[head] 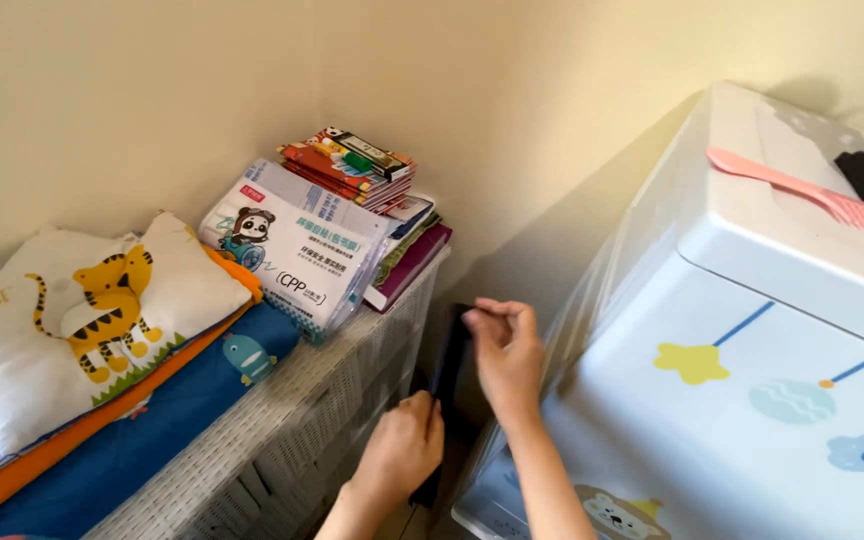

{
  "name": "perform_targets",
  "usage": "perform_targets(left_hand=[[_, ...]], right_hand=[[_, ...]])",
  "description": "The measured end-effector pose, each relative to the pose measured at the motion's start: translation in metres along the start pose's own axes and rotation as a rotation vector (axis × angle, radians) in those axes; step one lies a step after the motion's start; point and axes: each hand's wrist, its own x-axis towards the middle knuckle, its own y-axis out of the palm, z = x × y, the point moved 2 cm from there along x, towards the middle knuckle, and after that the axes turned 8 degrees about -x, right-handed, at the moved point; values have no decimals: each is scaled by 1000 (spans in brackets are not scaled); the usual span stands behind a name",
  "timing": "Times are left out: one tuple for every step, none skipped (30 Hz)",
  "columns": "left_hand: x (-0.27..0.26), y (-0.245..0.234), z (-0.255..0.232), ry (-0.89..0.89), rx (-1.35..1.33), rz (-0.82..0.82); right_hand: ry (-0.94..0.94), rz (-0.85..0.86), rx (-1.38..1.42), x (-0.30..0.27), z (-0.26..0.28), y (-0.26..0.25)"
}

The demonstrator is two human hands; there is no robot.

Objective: Organizing various items including books, grooming tools, and an envelope on shelves and dressers.

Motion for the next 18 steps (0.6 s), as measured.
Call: perform_targets(left_hand=[[3,-2,-2,2,-1,3],[6,-4,-4,14,-38,-1],[7,-6,-6,21,-74,-6],[8,-8,-7,18,-74,-5],[10,-10,-10,66,-107,9],[12,-13,-13,114,-139,23],[11,-19,-18,111,-141,21],[11,-24,-22,65,-161,55],[11,-29,-25,19,-178,90],[13,-33,-24,16,-176,90],[14,-38,-22,-3,-190,97],[15,-42,-20,-23,-203,104],[15,-47,-21,-27,-202,106],[15,-52,-22,-25,-208,115],[16,-58,-24,-20,-213,122],[17,-62,-27,-21,-212,122],[17,-66,-29,-68,-220,143],[17,-70,-31,-115,-228,163]], right_hand=[[0,-3,-2,-7,14,-3],[88,138,-196,-14,25,-3],[178,285,-389,-22,36,-3],[181,287,-390,-31,22,-5],[173,296,-358,-38,8,-6],[166,305,-327,-46,-6,-8],[166,309,-329,-46,-9,-13],[232,338,-344,-46,-14,-18],[298,367,-356,-47,-20,-22],[300,369,-355,-45,-17,-24],[284,359,-369,-43,-13,-27],[269,348,-384,-42,-10,-29],[272,350,-382,-40,0,-30],[320,350,-424,-38,10,-32],[366,350,-466,-34,19,-34],[366,351,-465,-34,10,-34],[302,348,-434,-35,2,-34],[238,346,-403,-35,-6,-35]])
